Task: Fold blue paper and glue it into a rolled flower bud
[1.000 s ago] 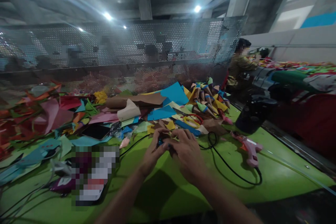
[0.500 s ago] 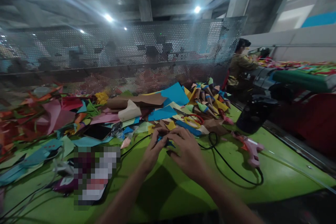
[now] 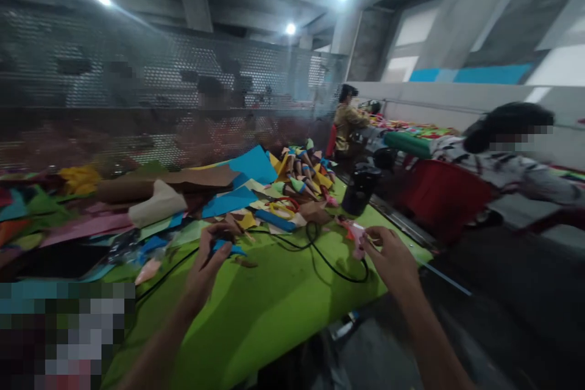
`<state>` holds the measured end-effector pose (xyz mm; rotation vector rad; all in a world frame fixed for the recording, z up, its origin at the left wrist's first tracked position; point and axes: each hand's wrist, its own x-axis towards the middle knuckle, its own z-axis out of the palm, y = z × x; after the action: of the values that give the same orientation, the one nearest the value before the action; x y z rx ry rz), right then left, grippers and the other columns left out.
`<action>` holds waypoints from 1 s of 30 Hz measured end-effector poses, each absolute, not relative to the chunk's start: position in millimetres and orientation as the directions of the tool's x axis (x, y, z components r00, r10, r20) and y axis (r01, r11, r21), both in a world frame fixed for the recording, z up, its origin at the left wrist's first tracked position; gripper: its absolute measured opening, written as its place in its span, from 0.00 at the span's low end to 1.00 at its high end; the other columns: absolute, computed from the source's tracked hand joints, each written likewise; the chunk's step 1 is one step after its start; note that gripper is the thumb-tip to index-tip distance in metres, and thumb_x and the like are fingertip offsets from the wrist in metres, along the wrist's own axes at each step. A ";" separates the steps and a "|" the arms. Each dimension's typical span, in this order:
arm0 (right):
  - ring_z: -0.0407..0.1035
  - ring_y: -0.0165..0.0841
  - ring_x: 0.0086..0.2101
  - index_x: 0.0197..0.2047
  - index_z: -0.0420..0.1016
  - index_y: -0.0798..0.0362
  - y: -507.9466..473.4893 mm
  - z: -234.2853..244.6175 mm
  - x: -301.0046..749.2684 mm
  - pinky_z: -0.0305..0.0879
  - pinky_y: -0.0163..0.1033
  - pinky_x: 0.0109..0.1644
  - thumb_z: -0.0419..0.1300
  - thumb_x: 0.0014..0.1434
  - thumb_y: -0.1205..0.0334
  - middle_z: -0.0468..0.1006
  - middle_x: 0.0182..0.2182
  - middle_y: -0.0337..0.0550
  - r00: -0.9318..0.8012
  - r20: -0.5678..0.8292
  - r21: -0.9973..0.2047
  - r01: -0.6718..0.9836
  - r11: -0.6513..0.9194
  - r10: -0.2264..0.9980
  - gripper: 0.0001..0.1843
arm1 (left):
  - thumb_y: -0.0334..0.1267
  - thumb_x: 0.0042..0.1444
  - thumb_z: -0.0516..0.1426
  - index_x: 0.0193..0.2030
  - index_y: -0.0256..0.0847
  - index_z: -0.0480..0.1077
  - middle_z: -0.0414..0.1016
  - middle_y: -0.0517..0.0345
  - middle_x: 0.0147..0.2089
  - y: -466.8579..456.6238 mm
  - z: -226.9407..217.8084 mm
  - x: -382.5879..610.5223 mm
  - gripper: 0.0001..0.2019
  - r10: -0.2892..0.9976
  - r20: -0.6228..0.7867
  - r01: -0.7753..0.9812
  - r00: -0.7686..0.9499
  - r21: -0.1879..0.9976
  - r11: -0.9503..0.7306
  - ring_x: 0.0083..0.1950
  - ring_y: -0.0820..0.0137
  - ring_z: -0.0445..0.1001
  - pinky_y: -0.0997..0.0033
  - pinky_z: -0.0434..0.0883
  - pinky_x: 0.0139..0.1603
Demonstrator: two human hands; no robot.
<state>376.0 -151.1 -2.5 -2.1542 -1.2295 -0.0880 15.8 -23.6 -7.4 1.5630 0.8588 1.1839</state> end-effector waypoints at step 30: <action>0.58 0.25 0.18 0.33 0.79 0.51 -102.7 26.6 270.6 0.59 0.33 0.20 0.69 0.42 0.61 0.79 0.27 0.43 0.233 -0.064 -0.979 -0.205 -0.015 0.970 0.11 | 0.49 0.62 0.55 0.60 0.42 0.57 0.68 0.51 0.52 -28.7 -4.5 14.2 0.24 0.918 0.229 -0.001 0.323 0.970 -0.241 0.54 0.62 0.68 0.62 0.64 0.58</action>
<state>270.6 -102.7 26.6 -1.1921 -0.8667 1.1481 14.2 -28.7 -4.5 1.5485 0.8656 1.1083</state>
